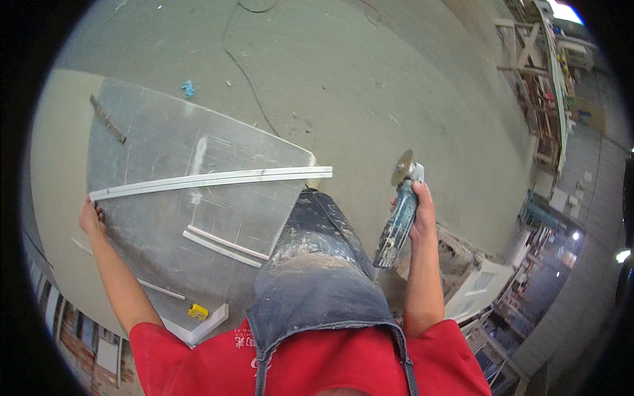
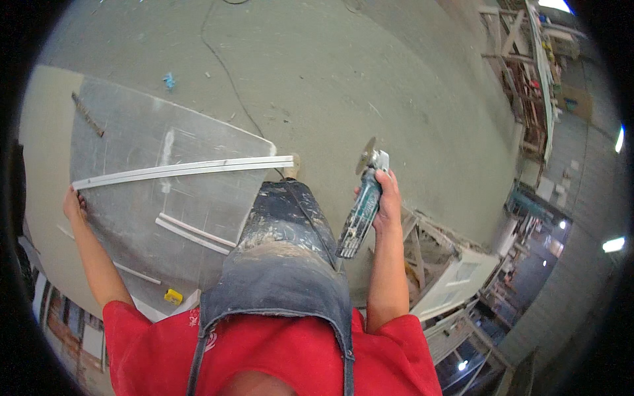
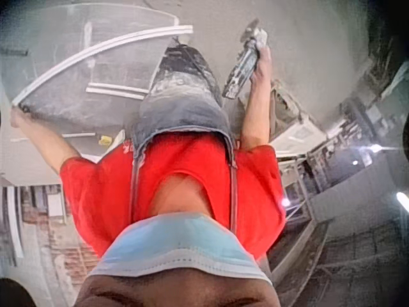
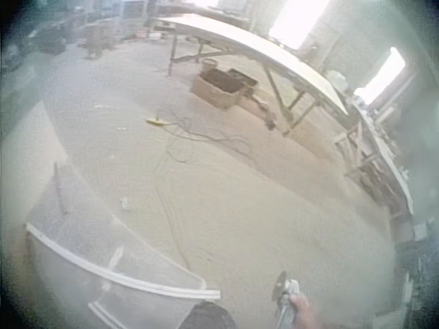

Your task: The person uses an angle grinder to smooth and cut white plastic or wood moldings on a workbench. They measure the pieces with a tape measure, grind edges, and fit the moldings into a white door panel, repeating the process for several pieces.

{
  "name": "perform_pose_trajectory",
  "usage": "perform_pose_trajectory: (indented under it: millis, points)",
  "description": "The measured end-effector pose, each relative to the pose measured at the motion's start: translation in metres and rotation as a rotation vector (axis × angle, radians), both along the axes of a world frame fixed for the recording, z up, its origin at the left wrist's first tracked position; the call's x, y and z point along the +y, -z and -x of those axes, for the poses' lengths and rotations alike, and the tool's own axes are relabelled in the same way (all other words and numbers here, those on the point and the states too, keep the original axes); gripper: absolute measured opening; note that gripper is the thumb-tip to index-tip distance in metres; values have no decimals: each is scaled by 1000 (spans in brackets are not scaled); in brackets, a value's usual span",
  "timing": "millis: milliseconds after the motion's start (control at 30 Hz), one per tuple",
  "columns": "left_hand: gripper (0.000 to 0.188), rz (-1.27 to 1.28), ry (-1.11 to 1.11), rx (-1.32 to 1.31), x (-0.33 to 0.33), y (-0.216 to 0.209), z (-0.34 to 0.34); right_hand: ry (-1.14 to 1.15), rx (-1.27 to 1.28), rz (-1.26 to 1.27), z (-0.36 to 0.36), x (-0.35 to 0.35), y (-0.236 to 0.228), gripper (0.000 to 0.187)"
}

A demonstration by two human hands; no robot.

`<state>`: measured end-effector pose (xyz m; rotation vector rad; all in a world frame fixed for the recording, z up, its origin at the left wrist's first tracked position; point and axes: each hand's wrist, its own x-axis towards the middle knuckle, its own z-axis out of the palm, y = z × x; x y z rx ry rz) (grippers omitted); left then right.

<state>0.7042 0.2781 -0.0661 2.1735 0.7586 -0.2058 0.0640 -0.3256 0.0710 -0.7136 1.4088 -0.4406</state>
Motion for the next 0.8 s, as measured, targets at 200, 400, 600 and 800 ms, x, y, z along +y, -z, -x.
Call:
perform_pose_trajectory:
  millis: [200,400,600,800]
  points:
    - [36,-29,22,2,7,7,-16,56,-29,-20,13,6,7,60]
    - [35,-42,38,14,6,8,-23,33,-37,-21,26,10,16,40]
    - [27,-123,90,-49,6,5,-24,106,-79,-49,35,14,22,66]
    - [26,-143,71,-137,-19,11,-15,130,-87,-45,44,20,22,69]
